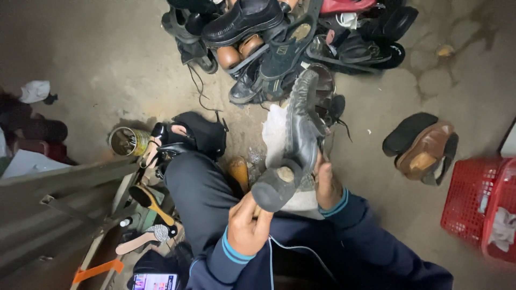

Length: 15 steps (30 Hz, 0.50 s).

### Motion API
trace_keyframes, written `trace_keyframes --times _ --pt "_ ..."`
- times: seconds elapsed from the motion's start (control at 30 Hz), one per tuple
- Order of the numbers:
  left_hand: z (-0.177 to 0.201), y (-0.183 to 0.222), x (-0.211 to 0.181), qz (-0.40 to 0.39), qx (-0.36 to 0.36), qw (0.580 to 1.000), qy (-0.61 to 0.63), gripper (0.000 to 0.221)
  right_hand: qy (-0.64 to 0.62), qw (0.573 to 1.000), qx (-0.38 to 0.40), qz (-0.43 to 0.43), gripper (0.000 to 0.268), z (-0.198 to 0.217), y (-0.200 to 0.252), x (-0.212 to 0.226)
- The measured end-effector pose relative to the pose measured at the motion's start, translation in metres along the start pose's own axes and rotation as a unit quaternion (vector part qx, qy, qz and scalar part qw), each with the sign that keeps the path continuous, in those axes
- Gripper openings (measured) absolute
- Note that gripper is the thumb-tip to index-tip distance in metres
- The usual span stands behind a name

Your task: The person hammers the sole and heel of a black leather shoe and then uses a yellow-handled brush to wipe the sole and sides. They rotate the shoe several times to access different areas while sitting on the floor in a cluttered repair workspace.

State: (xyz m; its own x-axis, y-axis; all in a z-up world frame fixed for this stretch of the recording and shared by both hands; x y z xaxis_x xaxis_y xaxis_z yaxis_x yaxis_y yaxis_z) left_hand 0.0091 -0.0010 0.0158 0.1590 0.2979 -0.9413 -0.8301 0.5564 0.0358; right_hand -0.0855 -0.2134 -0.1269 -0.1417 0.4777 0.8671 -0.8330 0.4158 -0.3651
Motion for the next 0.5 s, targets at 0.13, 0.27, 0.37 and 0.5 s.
trace_keyframes --times 0.13,0.27,0.37,0.5 --pt "0.0 -0.005 0.005 0.031 0.031 0.999 -0.032 0.034 0.072 0.995 -0.049 0.052 0.071 -0.009 0.044 -0.063" --pt "-0.006 -0.004 -0.005 0.029 0.001 0.999 0.042 0.034 0.27 0.957 -0.05 0.092 0.071 -0.023 0.131 -0.201" --pt "-0.008 -0.023 0.007 0.042 0.04 0.998 -0.017 0.026 -0.04 0.994 0.099 -0.016 0.072 0.01 0.013 0.011" --pt "-0.003 -0.024 -0.011 0.044 0.012 0.998 0.03 0.03 -0.066 0.987 0.146 0.007 0.086 0.016 -0.045 0.095"
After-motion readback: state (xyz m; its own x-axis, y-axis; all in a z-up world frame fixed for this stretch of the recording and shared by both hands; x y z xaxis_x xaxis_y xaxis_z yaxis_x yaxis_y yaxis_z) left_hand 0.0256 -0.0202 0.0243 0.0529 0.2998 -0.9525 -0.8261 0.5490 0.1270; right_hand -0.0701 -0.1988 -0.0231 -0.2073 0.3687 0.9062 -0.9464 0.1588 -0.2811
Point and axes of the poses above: each hand's wrist, its own y-axis away from the middle knuckle, its own z-axis out of the back of the hand, x = y × z, the point moved 1 cm from there along -y, towards the middle knuckle, and after that the axes turned 13 degrees about z, right-handed, at the moved point
